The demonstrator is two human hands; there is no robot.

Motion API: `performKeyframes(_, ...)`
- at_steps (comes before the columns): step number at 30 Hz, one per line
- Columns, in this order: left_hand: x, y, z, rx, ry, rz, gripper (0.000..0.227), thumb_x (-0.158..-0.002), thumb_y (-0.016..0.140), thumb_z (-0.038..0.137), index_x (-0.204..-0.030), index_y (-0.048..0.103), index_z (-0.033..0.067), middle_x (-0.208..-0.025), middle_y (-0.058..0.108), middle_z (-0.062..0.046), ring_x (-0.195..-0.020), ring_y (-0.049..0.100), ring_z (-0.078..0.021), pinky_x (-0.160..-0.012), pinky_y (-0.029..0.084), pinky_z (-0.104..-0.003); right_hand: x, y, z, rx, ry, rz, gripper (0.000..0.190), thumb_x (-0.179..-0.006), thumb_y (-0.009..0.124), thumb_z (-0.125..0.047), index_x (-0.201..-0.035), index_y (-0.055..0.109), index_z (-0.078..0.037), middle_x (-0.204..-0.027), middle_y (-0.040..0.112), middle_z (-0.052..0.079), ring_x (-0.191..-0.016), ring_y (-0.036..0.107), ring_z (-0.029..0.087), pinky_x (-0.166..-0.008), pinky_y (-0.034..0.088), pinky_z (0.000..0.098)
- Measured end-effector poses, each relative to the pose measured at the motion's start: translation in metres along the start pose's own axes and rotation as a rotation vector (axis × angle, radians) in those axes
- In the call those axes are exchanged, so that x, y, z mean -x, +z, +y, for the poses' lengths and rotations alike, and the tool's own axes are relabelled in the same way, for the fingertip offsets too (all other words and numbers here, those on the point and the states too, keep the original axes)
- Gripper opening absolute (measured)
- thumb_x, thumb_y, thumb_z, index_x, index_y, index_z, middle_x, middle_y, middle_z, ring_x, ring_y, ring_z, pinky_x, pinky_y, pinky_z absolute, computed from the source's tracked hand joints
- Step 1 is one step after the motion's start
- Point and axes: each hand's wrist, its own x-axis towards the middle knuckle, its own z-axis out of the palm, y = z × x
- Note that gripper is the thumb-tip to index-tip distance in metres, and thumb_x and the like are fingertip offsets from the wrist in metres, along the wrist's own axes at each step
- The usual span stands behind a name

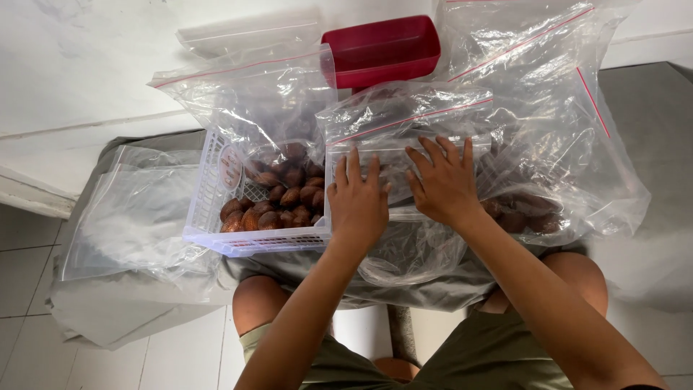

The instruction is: The person picks up snake fruits from a plastic basket by hand and places them into a small red container.

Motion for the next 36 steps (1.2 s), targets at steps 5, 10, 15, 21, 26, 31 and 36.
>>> performKeyframes(5,0.017,0.005,0.001,0.006,0.079,0.031,0.055,-0.1,0.063,0.033,-0.148,0.053,0.0074,-0.152,0.041,-0.031,-0.146,0.034,-0.051,-0.103,0.038,-0.068,-0.008,0.011,0.013,-0.007,0.033,-0.076,0.047,-0.11,0.04,-0.038,-0.152,0.054,-0.021,-0.149,0.053,0.011,-0.142,0.038,0.038,-0.113,0.013,0.0701)
performKeyframes(10,-0.009,0.026,-0.019,-0.201,0.003,-0.168,0.072,-0.102,0.055,0.048,-0.161,0.033,0.0149,-0.163,0.029,-0.027,-0.153,0.019,-0.0464,-0.112,0.007,-0.077,-0.035,0.003,0.011,-0.02,0.076,-0.209,0.05,-0.11,0.034,-0.041,-0.155,0.049,-0.024,-0.16,0.045,0.01,-0.149,0.029,0.037,-0.115,0.006,0.067)
performKeyframes(15,-0.029,0.018,-0.021,-0.163,-0.051,-0.2,0.073,-0.103,0.052,0.05,-0.162,0.029,0.0137,-0.165,0.024,-0.028,-0.154,0.017,-0.0467,-0.112,0.003,-0.078,-0.048,-0.001,0.011,-0.052,0.05,-0.152,0.05,-0.109,0.037,-0.038,-0.155,0.047,-0.022,-0.16,0.042,0.013,-0.149,0.025,0.04,-0.113,0.004,0.0671)
performKeyframes(21,-0.024,0.014,-0.022,-0.082,-0.066,-0.134,0.073,-0.101,0.057,0.049,-0.16,0.034,0.0126,-0.163,0.028,-0.028,-0.152,0.022,-0.0458,-0.111,0.006,-0.078,-0.018,-0.036,-0.015,-0.097,-0.009,-0.076,0.044,-0.106,0.049,-0.031,-0.149,0.051,-0.019,-0.156,0.041,0.011,-0.146,0.024,0.036,-0.114,0.006,0.0637)
performKeyframes(26,-0.007,-0.005,-0.019,0.052,-0.037,-0.058,0.071,-0.099,0.063,0.044,-0.157,0.039,0.0108,-0.161,0.03,-0.028,-0.151,0.024,-0.0459,-0.111,0.009,-0.078,0.023,-0.049,-0.021,-0.125,-0.096,0.073,0.037,-0.102,0.061,-0.023,-0.138,0.06,-0.016,-0.143,0.049,0.007,-0.137,0.034,0.032,-0.112,0.012,0.0563)
performKeyframes(31,0.017,-0.015,-0.014,0.139,0.066,0.031,0.065,-0.098,0.067,0.04,-0.153,0.047,0.0108,-0.159,0.033,-0.027,-0.15,0.026,-0.0452,-0.109,0.012,-0.077,0.051,-0.062,-0.021,-0.191,-0.14,0.053,0.038,-0.096,0.063,-0.022,-0.134,0.063,-0.018,-0.141,0.055,0.006,-0.128,0.049,0.029,-0.103,0.031,0.0434)
performKeyframes(36,0.031,-0.012,-0.013,0.152,0.106,0.101,0.063,-0.096,0.07,0.038,-0.15,0.051,0.0109,-0.158,0.036,-0.027,-0.149,0.028,-0.0449,-0.109,0.014,-0.076,0.059,-0.062,-0.014,-0.148,-0.122,0.035,0.039,-0.095,0.064,-0.025,-0.134,0.063,-0.021,-0.14,0.056,0.005,-0.125,0.05,0.027,-0.103,0.033,0.0435)
